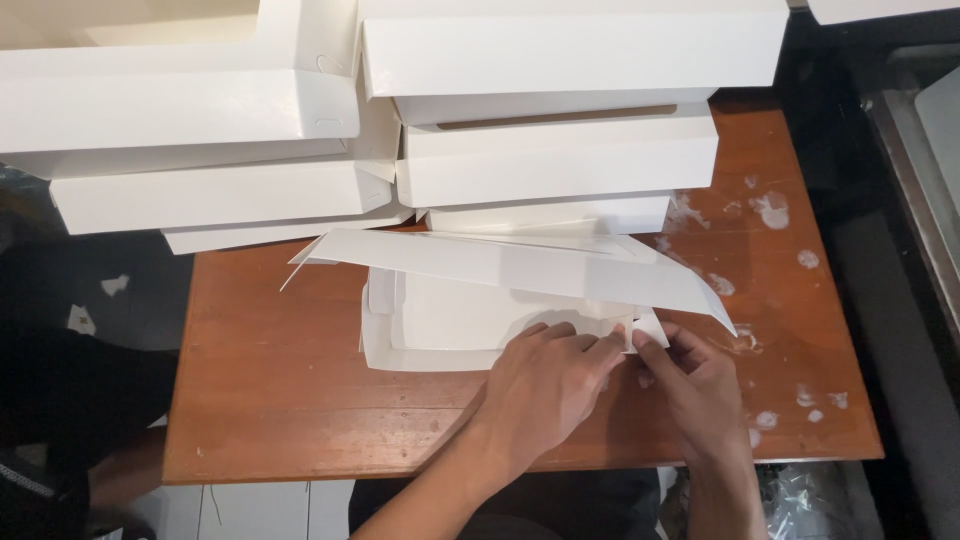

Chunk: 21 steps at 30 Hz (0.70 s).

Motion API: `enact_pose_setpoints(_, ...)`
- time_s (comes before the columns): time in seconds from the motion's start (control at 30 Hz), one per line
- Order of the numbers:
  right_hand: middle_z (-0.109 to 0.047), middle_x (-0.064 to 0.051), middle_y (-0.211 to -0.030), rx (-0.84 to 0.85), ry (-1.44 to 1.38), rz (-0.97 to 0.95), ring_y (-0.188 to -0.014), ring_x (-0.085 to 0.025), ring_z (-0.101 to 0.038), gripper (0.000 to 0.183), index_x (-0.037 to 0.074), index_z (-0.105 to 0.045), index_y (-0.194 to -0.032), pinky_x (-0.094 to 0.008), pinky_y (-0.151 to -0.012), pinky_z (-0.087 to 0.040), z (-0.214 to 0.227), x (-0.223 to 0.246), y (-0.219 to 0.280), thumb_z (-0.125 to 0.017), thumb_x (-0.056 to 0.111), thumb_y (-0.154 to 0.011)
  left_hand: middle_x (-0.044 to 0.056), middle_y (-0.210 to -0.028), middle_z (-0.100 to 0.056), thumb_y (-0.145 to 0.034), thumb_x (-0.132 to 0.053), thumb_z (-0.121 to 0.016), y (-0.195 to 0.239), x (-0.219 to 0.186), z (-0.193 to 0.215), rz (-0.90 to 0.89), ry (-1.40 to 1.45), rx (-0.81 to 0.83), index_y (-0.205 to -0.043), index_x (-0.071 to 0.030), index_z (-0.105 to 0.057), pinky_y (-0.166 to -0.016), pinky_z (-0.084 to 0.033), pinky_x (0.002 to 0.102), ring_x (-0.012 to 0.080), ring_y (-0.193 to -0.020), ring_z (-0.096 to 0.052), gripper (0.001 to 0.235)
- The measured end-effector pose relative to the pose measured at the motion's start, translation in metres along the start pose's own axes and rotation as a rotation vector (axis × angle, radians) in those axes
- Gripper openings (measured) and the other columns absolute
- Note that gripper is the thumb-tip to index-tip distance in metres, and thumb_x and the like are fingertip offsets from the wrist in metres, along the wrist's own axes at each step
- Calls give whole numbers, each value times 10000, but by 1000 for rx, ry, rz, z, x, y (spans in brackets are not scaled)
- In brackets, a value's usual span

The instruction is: The person assembles white rectangular cardboard boxes by folding the flaps and tucking the tabs into slots to form the box shape. The person repeats this process for multiple boxes, stacking the completed ones on a wooden table.

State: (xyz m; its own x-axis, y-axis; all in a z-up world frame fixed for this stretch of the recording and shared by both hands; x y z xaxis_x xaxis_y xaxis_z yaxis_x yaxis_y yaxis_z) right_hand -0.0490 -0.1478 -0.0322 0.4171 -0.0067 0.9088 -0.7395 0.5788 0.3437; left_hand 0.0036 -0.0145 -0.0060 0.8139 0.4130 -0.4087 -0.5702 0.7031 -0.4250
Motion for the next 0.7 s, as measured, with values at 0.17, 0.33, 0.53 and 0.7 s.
enact_pose_setpoints(0.17, -497, -41, -577, -66, -222, -21, -531, -104, -431, 112, 14, -591, -726, -202, -536, -360, -11, -12, 0, -593, 111, -783, 31, -549, -541, -761, -29, -554, 2, -1, -2, -26, 15, 13, -907, -30, -559, -487, -385, 333, 224, -530, -502, 146)
enact_pose_setpoints(0.33, -554, -43, -696, -89, -420, -23, -608, -109, -499, 74, 3, -569, -779, -197, -580, -415, -17, -16, 0, -573, 75, -794, 20, -554, -522, -703, -3, -550, 4, -1, -6, -58, -72, 36, -853, -37, -539, -513, -368, 311, 205, -550, -482, 153)
enact_pose_setpoints(0.53, -532, 4, -670, -112, -508, -78, -654, -75, -510, 76, 56, -546, -732, -173, -615, -410, -19, -14, 5, -569, 93, -794, 36, -617, -538, -705, 7, -558, 5, -3, -4, -106, -97, 15, -861, -23, -556, -529, -386, 307, 207, -572, -502, 160)
enact_pose_setpoints(0.7, -560, -64, -725, -18, -499, -66, -675, -122, -508, 112, -17, -566, -856, -220, -619, -402, -17, -10, 8, -551, 75, -794, 19, -592, -544, -806, -95, -549, 4, -3, 6, -27, 2, 10, -733, -86, -545, -519, -407, 352, 229, -571, -528, 74)
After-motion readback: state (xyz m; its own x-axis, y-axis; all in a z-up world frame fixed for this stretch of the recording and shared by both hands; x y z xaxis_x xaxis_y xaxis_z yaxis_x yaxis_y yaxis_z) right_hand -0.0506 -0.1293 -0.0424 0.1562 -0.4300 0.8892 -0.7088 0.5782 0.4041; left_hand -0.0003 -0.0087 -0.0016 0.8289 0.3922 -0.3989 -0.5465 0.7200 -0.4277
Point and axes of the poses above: each hand's wrist, its own y-axis away from the middle knuckle, its own z-axis out of the back of the hand, x = y × z, the point moved 2 cm from there along -y, towards the middle knuckle
